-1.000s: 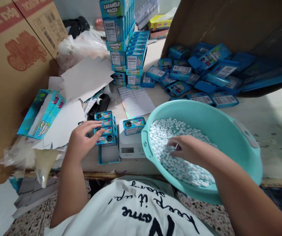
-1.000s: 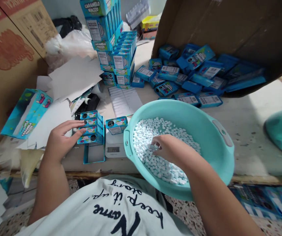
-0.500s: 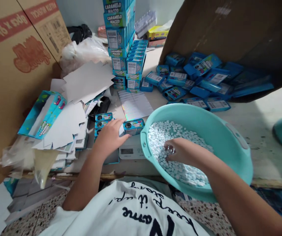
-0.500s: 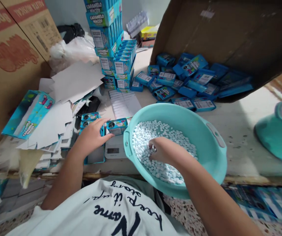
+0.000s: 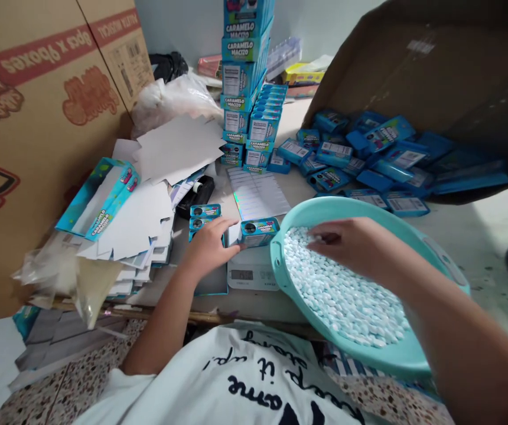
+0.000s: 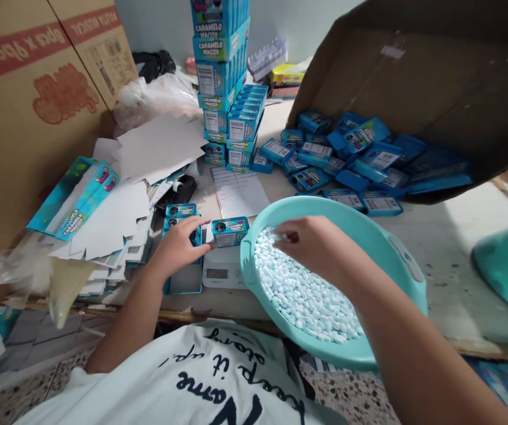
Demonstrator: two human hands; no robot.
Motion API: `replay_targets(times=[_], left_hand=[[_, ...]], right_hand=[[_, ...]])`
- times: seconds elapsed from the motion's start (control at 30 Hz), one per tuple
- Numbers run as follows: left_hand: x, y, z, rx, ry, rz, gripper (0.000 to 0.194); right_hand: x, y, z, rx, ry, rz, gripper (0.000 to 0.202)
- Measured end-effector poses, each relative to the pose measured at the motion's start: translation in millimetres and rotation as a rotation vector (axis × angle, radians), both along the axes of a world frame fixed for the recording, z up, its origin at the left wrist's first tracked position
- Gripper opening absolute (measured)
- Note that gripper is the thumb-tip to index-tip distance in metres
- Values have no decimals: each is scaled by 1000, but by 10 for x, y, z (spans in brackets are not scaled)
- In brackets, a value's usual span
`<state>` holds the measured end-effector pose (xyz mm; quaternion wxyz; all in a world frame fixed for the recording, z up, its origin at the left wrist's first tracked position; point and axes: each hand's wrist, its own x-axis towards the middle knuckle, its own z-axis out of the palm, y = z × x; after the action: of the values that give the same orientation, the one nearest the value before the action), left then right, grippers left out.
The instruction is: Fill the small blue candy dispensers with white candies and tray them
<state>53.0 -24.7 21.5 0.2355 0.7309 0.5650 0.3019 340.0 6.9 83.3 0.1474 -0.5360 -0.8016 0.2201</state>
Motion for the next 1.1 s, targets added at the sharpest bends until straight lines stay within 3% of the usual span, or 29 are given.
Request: replay_targets(times=[0.13,0.3,0.7,0.97,1.1], left_hand=[[-35,20,-29,38,-32,-18,43],[-70,42,-73,78,-82,-69,46],[-56,55,-85,68,-58,-57,46],[-80,54,-71,74,-50,-71,42],[-83,50,-81,71,-53,-68,42]], right_hand=[[-508,194,227,-4,46,61,16],[-904,317,171,-71,113,116,21],[-1002,288,46,109,-126,290,18],[-960,257,13,71,-51,242,17],[-934,233,85,54,-2,239,16]])
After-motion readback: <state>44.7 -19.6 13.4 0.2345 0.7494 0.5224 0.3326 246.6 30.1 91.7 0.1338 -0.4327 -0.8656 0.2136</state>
